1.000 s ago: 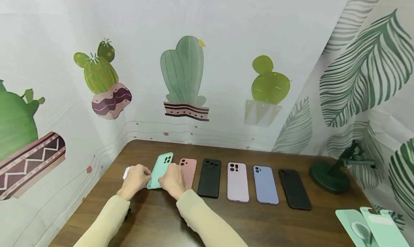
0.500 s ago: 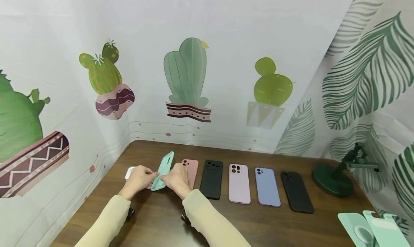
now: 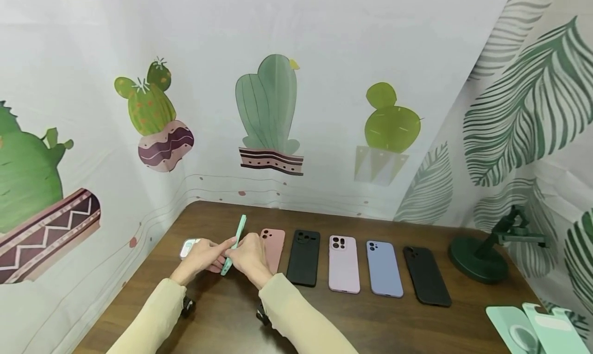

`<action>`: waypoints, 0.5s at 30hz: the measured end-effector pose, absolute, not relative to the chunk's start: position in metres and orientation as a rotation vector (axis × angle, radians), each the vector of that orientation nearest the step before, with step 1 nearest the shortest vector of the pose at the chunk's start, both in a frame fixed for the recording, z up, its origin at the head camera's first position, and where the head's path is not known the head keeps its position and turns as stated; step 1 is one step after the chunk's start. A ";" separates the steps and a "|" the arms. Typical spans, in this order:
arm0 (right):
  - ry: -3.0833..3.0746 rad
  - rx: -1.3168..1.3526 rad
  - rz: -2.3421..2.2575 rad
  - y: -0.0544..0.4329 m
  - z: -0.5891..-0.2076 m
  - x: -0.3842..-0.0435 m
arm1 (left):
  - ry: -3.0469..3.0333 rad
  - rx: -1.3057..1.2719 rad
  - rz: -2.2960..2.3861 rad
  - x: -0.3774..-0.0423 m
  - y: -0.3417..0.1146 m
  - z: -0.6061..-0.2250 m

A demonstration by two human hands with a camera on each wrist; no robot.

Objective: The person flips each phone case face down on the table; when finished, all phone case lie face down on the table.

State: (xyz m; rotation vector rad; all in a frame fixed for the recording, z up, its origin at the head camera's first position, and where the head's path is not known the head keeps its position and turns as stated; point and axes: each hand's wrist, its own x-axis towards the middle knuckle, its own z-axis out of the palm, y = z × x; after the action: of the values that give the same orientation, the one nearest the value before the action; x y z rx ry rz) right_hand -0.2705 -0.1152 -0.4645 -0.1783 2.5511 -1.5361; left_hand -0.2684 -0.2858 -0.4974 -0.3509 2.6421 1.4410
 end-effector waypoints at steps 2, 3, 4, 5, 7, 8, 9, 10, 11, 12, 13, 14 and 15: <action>2.530 -0.169 -1.553 -0.117 -0.462 -0.269 | 2.602 -0.345 1.478 -0.269 -0.286 -0.497; 2.524 -0.165 -1.564 -0.117 -0.461 -0.269 | 2.577 -0.339 1.496 -0.269 -0.286 -0.496; 2.522 -0.165 -1.572 -0.118 -0.461 -0.268 | 2.559 -0.325 1.508 -0.268 -0.287 -0.496; 2.510 -0.164 -1.583 -0.118 -0.460 -0.267 | 2.538 -0.310 1.521 -0.268 -0.287 -0.496; 2.493 -0.167 -1.605 -0.119 -0.459 -0.265 | 2.500 -0.265 1.534 -0.268 -0.289 -0.495; 2.492 -0.175 -1.613 -0.120 -0.459 -0.265 | 2.481 -0.231 1.539 -0.268 -0.290 -0.495; 2.487 -0.180 -1.621 -0.120 -0.459 -0.264 | 2.457 -0.203 1.550 -0.268 -0.291 -0.494; 2.479 -0.189 -1.626 -0.120 -0.459 -0.263 | 2.437 -0.175 1.560 -0.268 -0.292 -0.494; 2.464 -0.200 -1.635 -0.121 -0.459 -0.262 | 2.411 -0.150 1.578 -0.268 -0.293 -0.493; 2.453 -0.215 -1.639 -0.121 -0.459 -0.262 | 2.382 -0.127 1.600 -0.267 -0.295 -0.492; 2.441 -0.229 -1.645 -0.122 -0.459 -0.261 | 2.359 -0.106 1.616 -0.267 -0.297 -0.492; 2.429 -0.246 -1.648 -0.123 -0.460 -0.261 | 2.333 -0.091 1.643 -0.267 -0.298 -0.491; 2.413 -0.259 -1.654 -0.123 -0.460 -0.260 | 2.317 -0.083 1.669 -0.267 -0.299 -0.490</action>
State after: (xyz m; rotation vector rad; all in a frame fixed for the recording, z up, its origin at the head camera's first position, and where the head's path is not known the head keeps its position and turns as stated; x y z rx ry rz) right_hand -0.2603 -0.1232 -0.4600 -0.2591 2.4128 -1.6544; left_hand -0.2671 -0.2995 -0.4901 -0.0828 2.3171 1.6690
